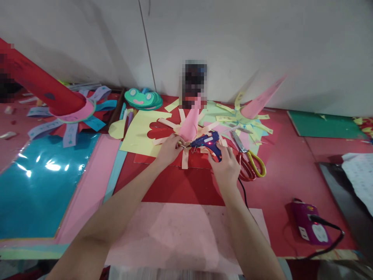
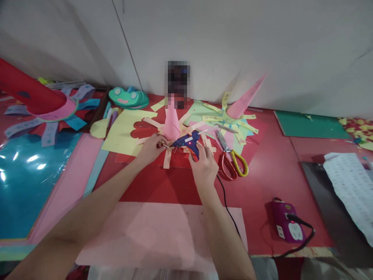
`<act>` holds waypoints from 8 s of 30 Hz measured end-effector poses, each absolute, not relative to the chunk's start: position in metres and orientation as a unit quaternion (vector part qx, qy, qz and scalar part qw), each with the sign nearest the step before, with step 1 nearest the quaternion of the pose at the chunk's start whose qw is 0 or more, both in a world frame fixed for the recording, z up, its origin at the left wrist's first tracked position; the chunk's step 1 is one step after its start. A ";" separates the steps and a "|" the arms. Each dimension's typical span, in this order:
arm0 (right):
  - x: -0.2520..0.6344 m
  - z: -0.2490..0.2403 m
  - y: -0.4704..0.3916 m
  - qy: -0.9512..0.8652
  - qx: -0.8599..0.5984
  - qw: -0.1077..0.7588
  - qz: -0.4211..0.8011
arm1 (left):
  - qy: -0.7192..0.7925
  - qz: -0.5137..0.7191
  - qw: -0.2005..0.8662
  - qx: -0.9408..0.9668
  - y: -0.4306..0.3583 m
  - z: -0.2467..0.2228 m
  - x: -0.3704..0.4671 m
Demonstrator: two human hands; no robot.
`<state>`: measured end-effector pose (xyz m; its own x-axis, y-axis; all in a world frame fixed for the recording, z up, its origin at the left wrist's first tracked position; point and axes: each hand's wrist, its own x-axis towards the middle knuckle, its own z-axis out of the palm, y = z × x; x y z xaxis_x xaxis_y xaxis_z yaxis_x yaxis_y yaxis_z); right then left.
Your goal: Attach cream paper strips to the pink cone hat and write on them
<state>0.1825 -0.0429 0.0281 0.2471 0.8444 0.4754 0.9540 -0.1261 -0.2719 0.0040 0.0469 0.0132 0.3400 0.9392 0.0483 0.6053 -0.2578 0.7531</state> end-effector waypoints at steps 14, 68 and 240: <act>0.178 0.025 -0.042 -0.598 -0.742 0.270 -0.136 | 0.510 0.268 0.327 0.749 0.048 0.008 0.003; 0.223 0.010 -0.018 -0.323 -0.796 0.504 0.083 | 0.510 0.021 0.109 0.853 -0.027 0.033 0.039; 0.231 0.013 -0.020 -0.335 -0.731 0.591 0.062 | 0.374 0.627 0.276 0.625 0.134 0.116 -0.003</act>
<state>0.2308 -0.0196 0.0132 0.7680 0.5627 0.3060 0.4166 -0.0760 -0.9059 -0.0029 0.1340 0.1157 -0.0673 0.8134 0.5778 0.1214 -0.5682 0.8139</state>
